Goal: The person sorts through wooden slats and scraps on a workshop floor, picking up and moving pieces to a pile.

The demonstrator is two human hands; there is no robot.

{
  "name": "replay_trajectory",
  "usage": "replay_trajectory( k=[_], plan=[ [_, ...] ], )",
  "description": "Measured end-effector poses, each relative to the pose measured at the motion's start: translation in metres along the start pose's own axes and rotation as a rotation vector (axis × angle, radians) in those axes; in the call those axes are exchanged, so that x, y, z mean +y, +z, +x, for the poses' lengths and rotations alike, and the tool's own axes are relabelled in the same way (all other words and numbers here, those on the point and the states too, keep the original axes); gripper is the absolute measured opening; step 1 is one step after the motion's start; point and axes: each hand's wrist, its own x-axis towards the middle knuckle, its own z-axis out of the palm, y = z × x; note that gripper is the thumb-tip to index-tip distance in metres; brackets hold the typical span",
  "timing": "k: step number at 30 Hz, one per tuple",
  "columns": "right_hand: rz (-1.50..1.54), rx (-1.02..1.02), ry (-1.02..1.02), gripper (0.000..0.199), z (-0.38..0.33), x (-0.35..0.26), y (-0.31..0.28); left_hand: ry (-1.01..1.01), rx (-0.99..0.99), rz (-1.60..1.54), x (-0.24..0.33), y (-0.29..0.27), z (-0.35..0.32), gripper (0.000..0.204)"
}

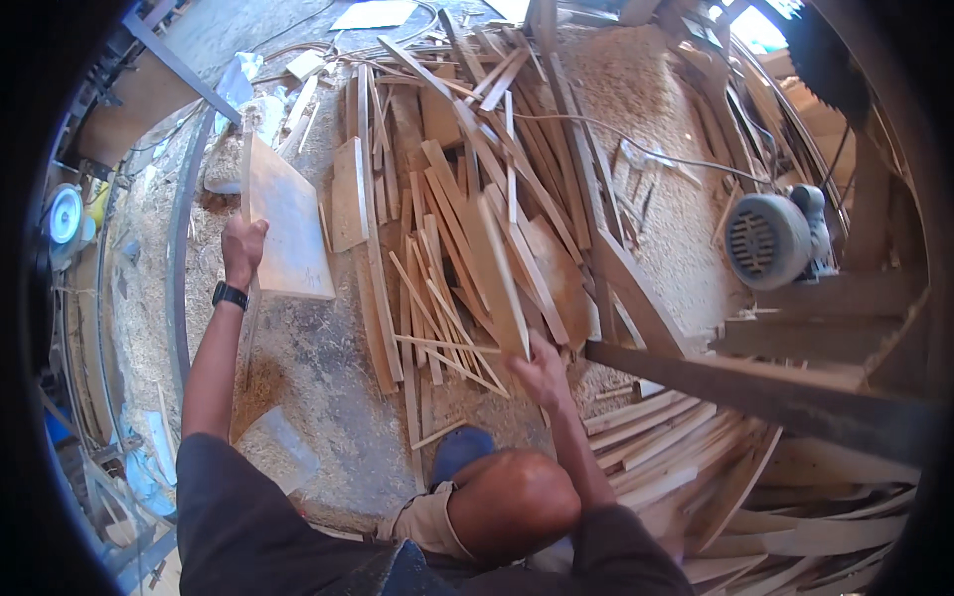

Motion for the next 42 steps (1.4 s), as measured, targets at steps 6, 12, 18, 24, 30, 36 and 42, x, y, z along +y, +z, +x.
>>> replay_trajectory(
  k=[6,12,18,24,30,36,42],
  plan=[
    [-0.191,0.26,0.433,0.049,-0.2,0.085,-0.019,0.091,-0.046,0.163,-0.035,0.071,0.03,0.032],
    [0.11,0.768,0.7,0.057,-0.302,0.128,0.01,0.44,-0.013,0.065,-0.129,0.011,0.12,0.037],
    [0.028,1.455,0.493,0.068,-0.293,0.175,-0.075,0.111,-0.153,-0.264,-0.067,0.036,0.115,0.044],
    [-0.261,1.355,0.548,0.052,-0.305,0.219,-0.138,0.313,0.108,0.182,-0.003,0.067,0.01,0.039],
    [-0.026,1.249,0.606,0.031,-0.31,0.263,-0.101,0.087,0.149,-0.163,0.056,-0.019,-0.055,0.041],
    [0.05,1.174,0.526,0.025,-0.291,0.271,-0.088,0.008,0.21,-0.647,0.129,-0.038,-0.099,0.033],
    [0.258,1.149,0.449,0.024,-0.271,0.217,-0.082,0.092,0.02,-0.783,0.152,-0.04,-0.119,0.026]
  ],
)
